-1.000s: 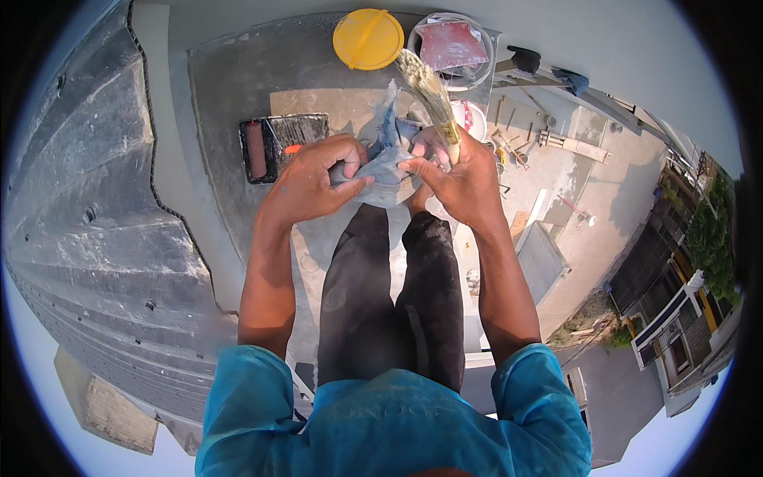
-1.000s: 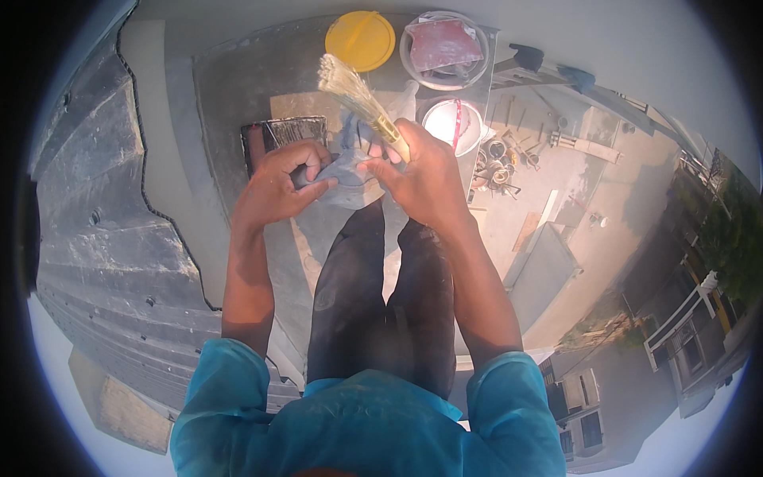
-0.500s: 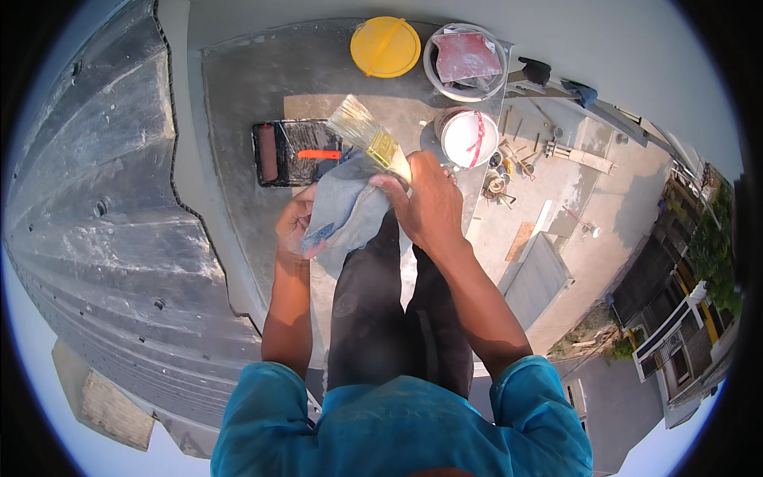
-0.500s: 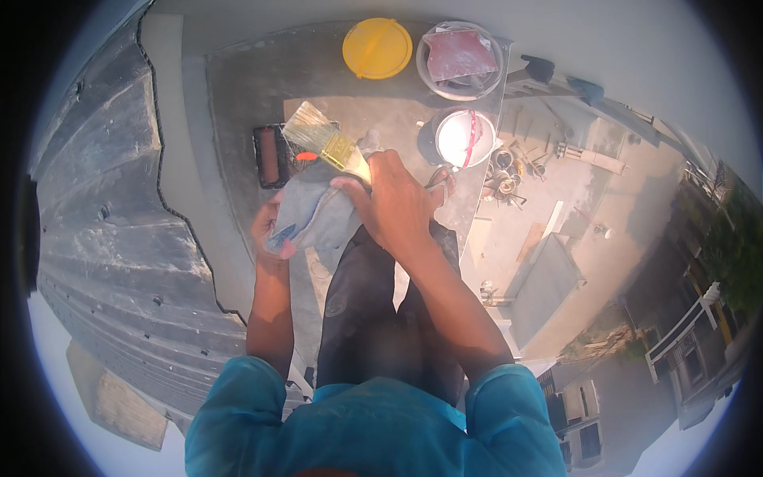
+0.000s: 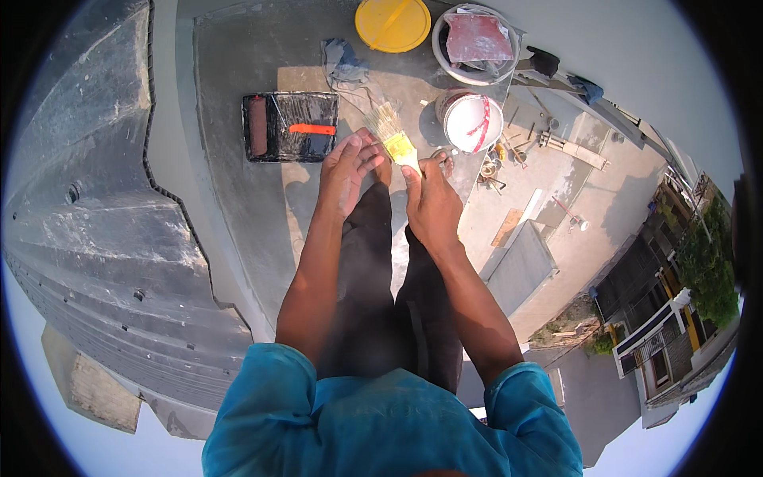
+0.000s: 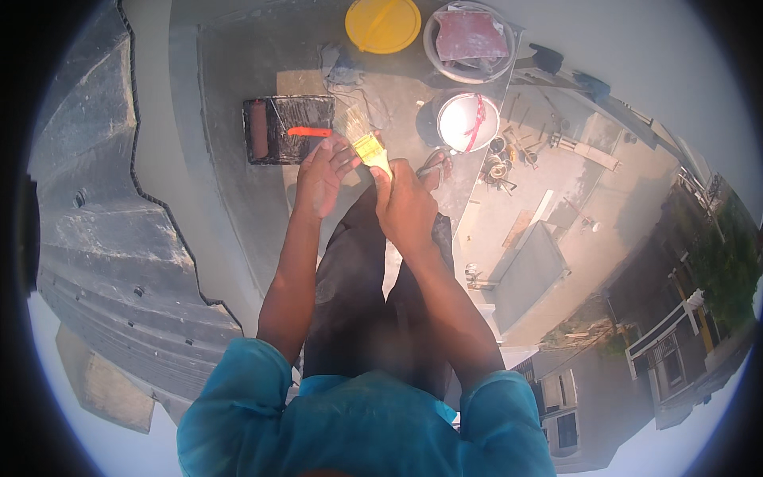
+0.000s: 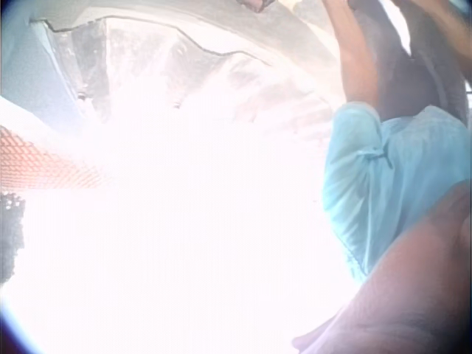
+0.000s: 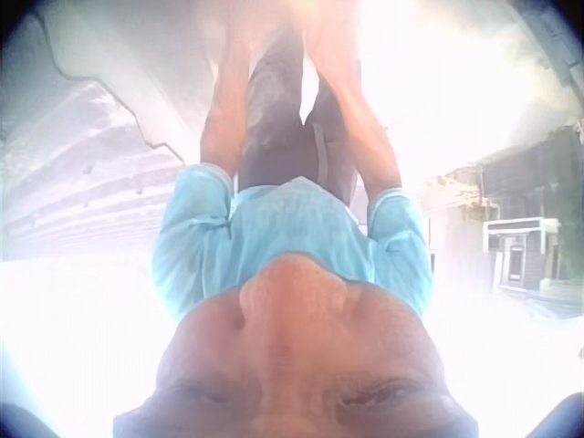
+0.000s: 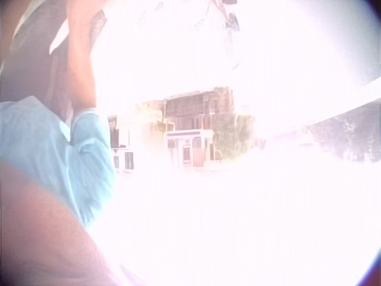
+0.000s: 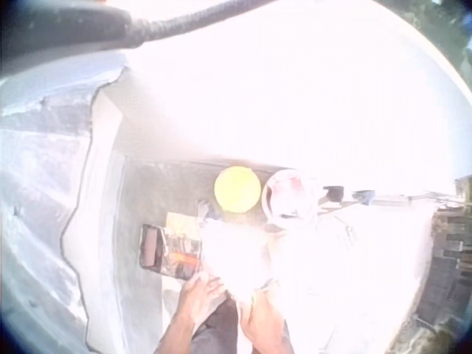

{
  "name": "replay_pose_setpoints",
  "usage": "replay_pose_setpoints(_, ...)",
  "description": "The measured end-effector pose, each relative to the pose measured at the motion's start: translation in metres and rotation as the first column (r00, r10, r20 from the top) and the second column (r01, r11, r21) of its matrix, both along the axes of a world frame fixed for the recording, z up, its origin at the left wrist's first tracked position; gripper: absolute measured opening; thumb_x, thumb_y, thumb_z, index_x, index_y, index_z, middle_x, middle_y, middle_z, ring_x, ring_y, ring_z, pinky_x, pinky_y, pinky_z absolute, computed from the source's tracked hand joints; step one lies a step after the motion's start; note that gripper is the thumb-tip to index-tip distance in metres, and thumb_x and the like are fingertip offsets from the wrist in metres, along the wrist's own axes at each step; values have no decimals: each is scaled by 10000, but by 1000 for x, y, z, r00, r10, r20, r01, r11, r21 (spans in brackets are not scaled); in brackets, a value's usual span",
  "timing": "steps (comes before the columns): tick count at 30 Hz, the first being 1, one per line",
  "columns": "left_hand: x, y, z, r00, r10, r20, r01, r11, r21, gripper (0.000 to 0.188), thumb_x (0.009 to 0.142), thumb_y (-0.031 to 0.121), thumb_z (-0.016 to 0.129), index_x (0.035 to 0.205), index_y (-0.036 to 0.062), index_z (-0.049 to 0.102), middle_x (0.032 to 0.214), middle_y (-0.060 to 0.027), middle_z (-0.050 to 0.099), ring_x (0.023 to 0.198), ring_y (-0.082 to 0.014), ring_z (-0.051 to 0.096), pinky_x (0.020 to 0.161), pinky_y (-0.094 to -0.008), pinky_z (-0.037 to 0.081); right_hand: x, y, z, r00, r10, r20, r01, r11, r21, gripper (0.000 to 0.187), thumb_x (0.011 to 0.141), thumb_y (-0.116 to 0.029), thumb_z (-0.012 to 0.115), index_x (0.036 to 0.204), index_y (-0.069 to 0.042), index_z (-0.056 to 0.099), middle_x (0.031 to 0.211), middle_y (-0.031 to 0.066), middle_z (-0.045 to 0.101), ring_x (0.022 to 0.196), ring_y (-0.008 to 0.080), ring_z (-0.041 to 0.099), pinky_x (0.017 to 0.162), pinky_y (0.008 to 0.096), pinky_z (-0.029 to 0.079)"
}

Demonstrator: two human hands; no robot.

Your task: The person cleans a rooftop terrace by wiping surfaces with a cloth, handling paint buckets and a brush, and sweeping the floor with a broom. The person moves between areas, picks up and sets down tools, and performs repeated wiping and sweeping motions.

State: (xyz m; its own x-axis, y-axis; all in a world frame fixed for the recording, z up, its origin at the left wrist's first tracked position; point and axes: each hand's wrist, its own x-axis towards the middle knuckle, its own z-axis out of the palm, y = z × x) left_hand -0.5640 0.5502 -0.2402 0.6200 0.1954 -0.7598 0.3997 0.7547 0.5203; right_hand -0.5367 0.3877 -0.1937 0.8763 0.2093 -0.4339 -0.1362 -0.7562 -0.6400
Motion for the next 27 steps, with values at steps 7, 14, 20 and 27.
replay_pose_setpoints(7, 26, -15, 2, 998, 46, 48, -52, 991, 125, 237, 925, 83, 754, 1089, -56, 654, 1008, -111, 707, 852, -170, 704, 766, -279, 594, -2, 0, -11, 971, -133, -198, 158, 981, 116, 233, 1051, -297, 547, 1056, -65, 546, 856, 211, 631, 716, 428, 643, 639, 505, 501)
replay_pose_setpoints(14, 30, -13, 18, 1000, -23, -20, 28, 946, 322, 222, 976, 106, 692, 1074, -85, 636, 983, -144, 707, 839, -172, 715, 734, -298, 612, 1, 7, -2, 962, -142, -234, 188, 964, 188, 249, 1062, -280, 530, 1029, -33, 539, 790, 212, 614, 716, 435, 621, 624, 502, 459)
replay_pose_setpoints(20, 28, 4, 10, 976, -200, 86, 139, 878, 457, 180, 948, -23, 638, 1110, -96, 609, 1038, -139, 680, 882, -169, 709, 808, -290, 601, 13, 3, 9, 972, -99, -211, 134, 978, 157, 256, 1075, -253, 525, 964, -23, 546, 715, 143, 620, 606, 255, 598, 613, 376, 473)
replay_pose_setpoints(27, 34, 25, 12, 930, -314, 194, 181, 846, 502, 273, 852, -113, 672, 1117, -72, 617, 1088, -110, 650, 936, -144, 693, 859, -274, 575, 25, 0, 16, 959, -49, -280, 94, 984, 149, 292, 1062, -346, 517, 1011, -60, 537, 713, 203, 638, 679, 459, 644, 587, 529, 460)
